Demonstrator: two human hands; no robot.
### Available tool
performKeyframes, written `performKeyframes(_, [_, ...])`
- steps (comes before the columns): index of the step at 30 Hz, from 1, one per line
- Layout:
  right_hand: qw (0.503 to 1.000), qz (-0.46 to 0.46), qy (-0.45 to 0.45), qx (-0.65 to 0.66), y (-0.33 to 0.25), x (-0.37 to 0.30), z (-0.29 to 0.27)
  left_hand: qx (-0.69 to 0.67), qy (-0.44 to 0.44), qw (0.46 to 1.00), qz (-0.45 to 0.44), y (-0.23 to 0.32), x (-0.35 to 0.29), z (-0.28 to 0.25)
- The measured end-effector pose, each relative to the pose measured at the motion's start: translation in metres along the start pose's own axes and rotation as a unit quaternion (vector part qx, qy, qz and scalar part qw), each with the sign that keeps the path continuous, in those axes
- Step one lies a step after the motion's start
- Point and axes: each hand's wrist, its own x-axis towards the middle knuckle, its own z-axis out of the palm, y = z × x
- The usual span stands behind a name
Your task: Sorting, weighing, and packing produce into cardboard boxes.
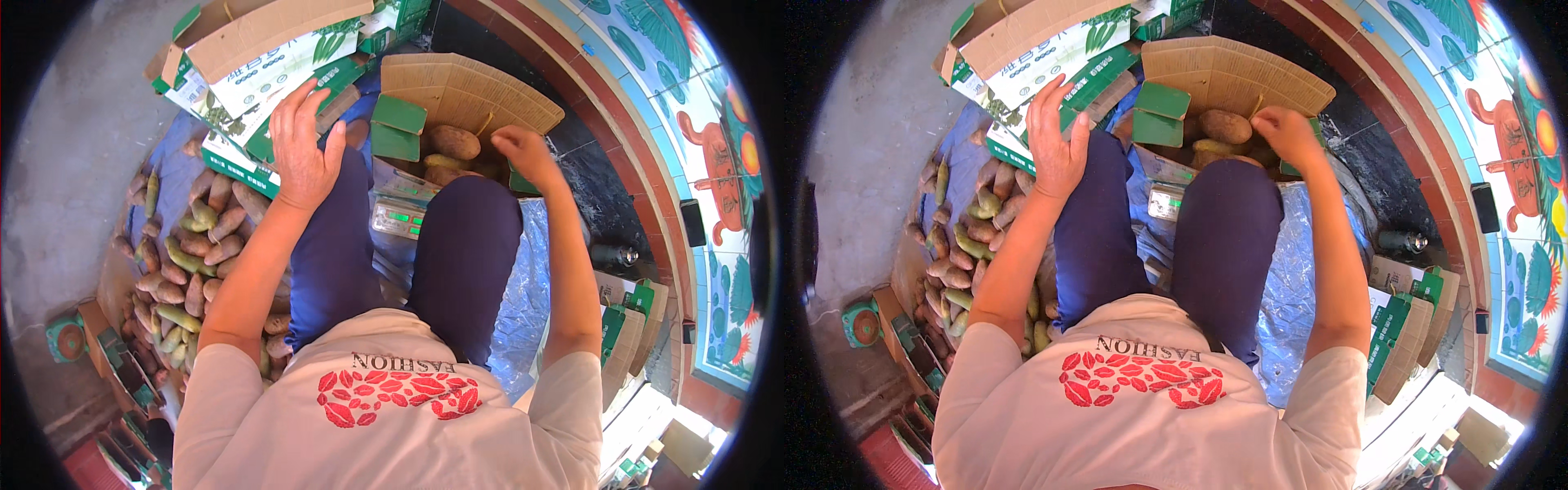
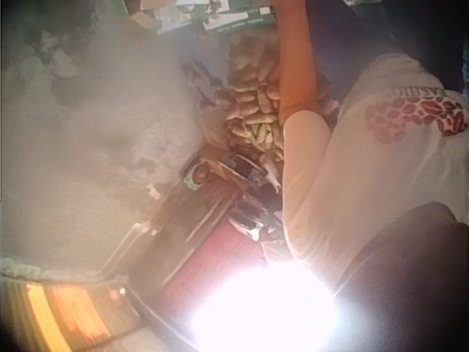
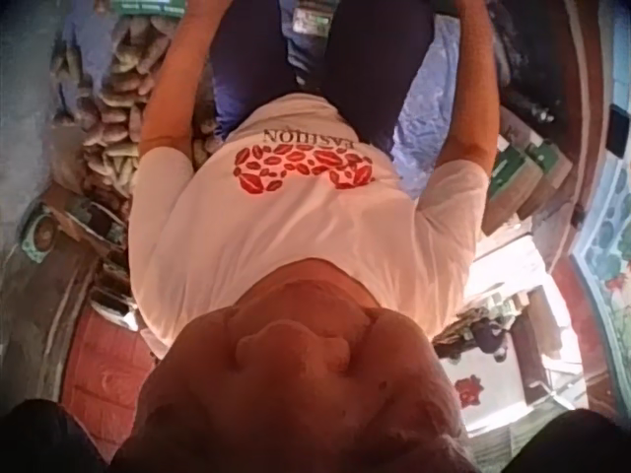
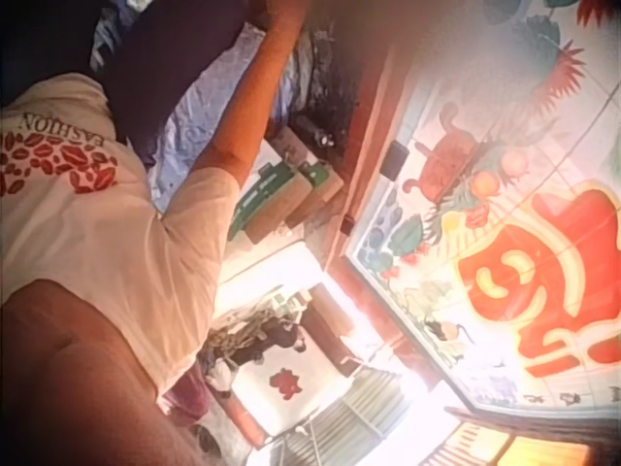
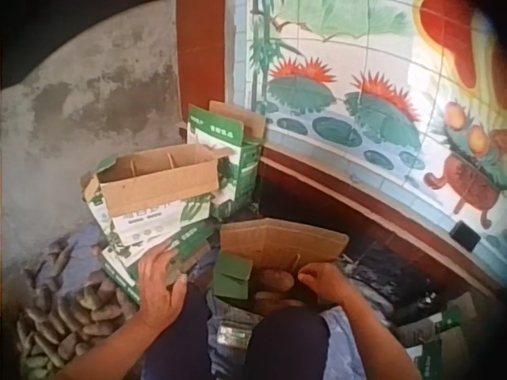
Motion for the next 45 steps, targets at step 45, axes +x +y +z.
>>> performKeyframes(45, [0.94, 0.024, 0.151, -0.306, 0.018, 0.076, -0.008, 0.005, -0.489, 0.864, 0.122, -0.001, -0.002, 0.058])
